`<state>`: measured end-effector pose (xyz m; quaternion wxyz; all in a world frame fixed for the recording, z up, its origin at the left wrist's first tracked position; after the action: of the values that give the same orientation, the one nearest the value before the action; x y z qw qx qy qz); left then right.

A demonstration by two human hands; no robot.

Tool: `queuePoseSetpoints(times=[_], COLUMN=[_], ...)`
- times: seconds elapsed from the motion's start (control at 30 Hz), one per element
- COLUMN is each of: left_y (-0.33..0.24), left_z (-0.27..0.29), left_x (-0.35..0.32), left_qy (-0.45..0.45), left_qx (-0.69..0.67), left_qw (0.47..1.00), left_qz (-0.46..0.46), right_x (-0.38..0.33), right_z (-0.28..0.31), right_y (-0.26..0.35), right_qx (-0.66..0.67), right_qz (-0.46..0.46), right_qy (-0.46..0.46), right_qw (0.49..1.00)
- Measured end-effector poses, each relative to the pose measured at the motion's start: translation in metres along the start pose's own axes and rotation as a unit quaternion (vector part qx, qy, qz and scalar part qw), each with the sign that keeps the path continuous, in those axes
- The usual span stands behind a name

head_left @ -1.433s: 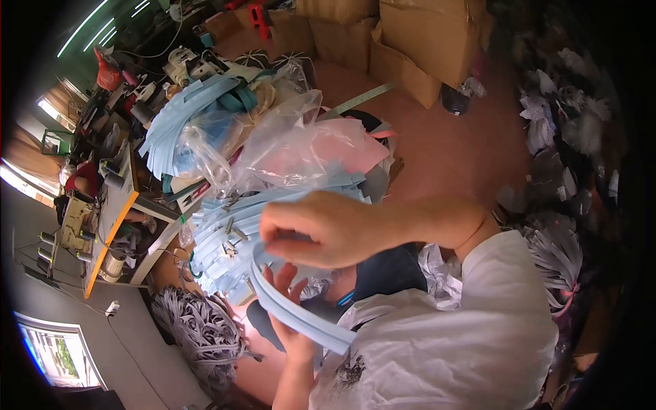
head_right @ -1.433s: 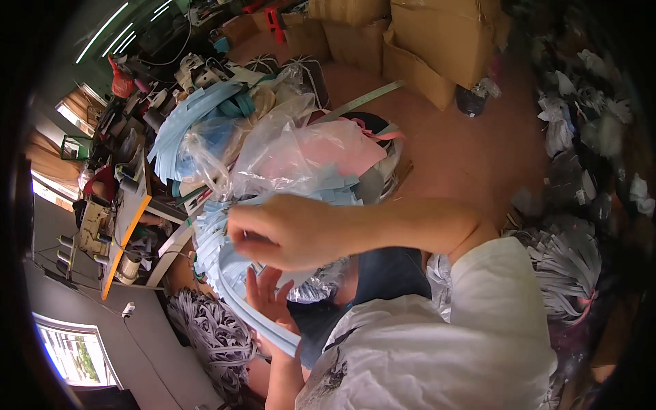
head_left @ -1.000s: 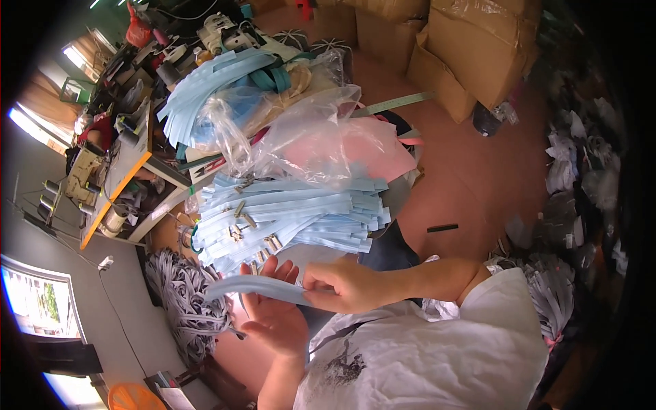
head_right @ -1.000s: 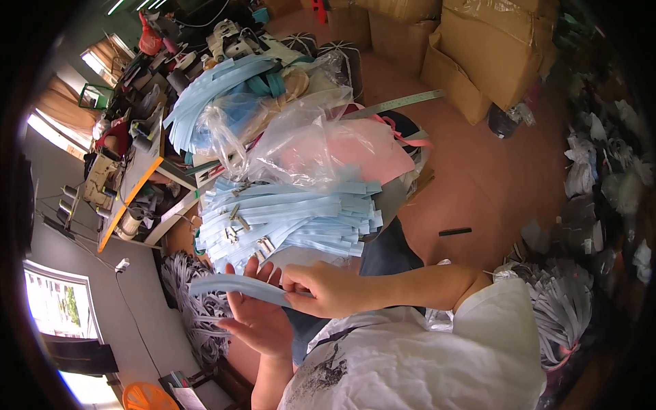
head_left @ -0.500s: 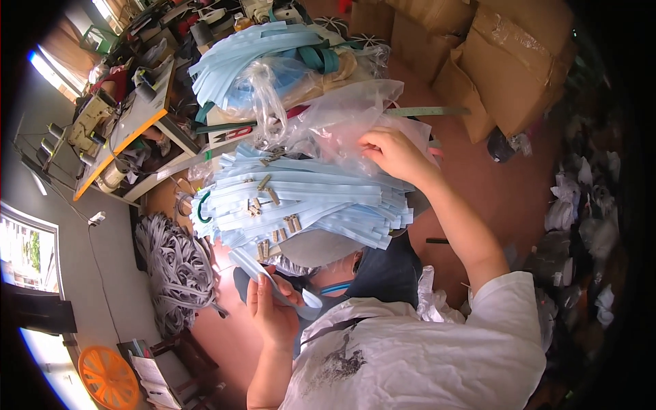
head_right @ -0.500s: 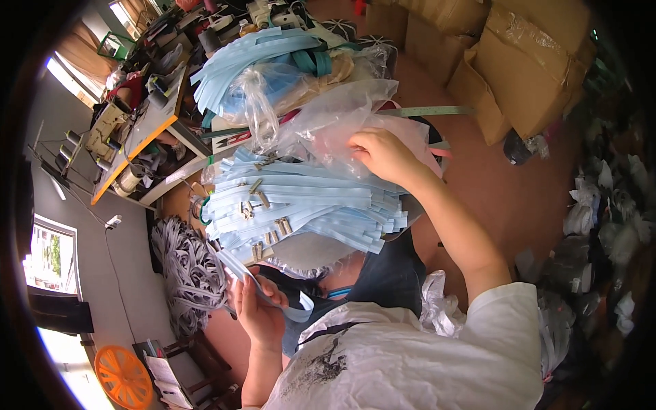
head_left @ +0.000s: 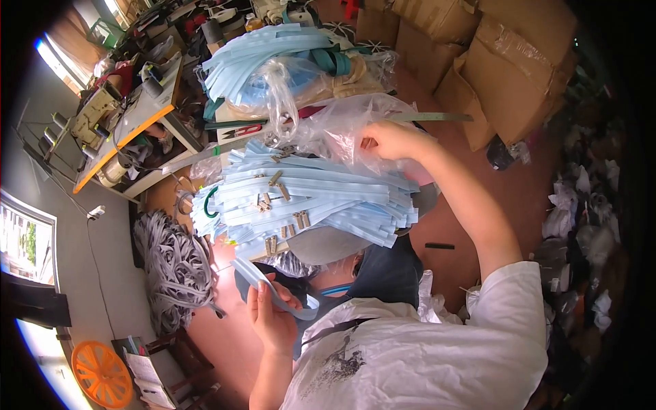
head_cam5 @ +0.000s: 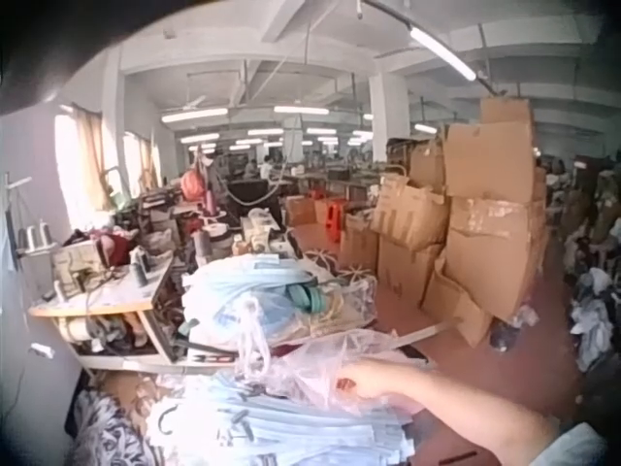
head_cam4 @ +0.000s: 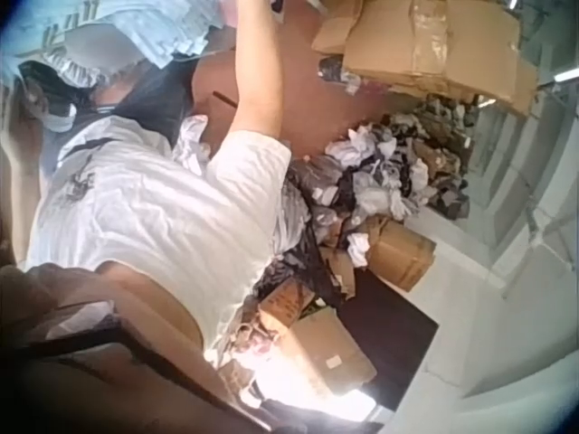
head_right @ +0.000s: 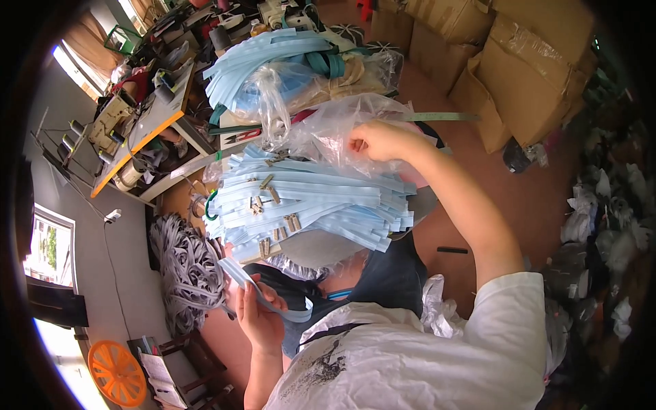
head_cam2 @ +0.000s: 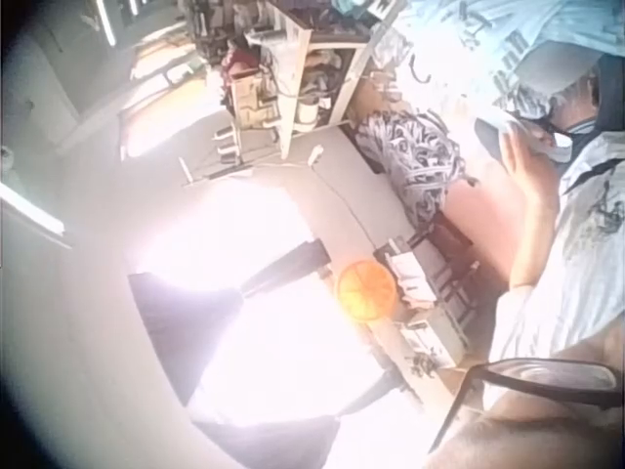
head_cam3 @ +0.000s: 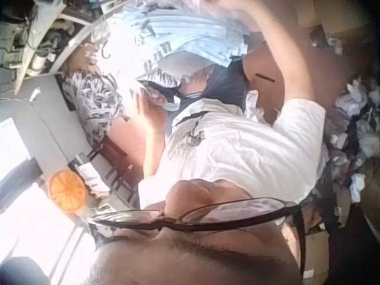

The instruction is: Attaching metal clips to light blue bag straps by hand.

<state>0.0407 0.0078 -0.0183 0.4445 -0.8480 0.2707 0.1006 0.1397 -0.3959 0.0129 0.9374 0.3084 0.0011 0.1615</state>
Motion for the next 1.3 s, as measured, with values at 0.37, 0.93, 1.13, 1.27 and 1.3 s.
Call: queuePoseSetpoints(times=[0.37,0.93,1.13,1.27,1.3], left_y=[-0.005,0.004,0.005,0.001,0.002], left_z=[0.006,0.014,0.014,0.006,0.007], left_x=[-0.005,-0.006,-0.004,-0.008,-0.008], left_qy=[-0.010,-0.002,-0.022,0.006,0.002], left_qx=[-0.001,0.003,0.035,0.052,0.051], left_qw=[1.000,1.000,0.999,0.999,0.999], left_qz=[-0.004,0.022,0.006,-0.004,-0.005], right_x=[0.025,0.011,0.025,0.020,0.023], right_z=[0.031,-0.041,-0.030,-0.030,-0.032], right_y=[0.030,-0.039,0.019,-0.001,-0.004], right_qx=[-0.227,-0.158,0.104,-0.043,-0.112], right_qz=[0.011,-0.045,-0.230,-0.184,-0.185], right_qy=[-0.030,0.059,0.000,0.083,0.124], right_qw=[0.973,0.985,0.968,0.978,0.968])
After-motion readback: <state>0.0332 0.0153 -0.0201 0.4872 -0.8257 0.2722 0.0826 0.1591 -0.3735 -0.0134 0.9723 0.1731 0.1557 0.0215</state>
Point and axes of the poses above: each hand's wrist, its own x-axis towards the middle knuckle, its own z-axis out of the back of the hand, y = z × x, the point moved 1 cm from there along x, towards the middle knuckle, and after that the axes turned 15 degrees about z, right-handed, at the moved point
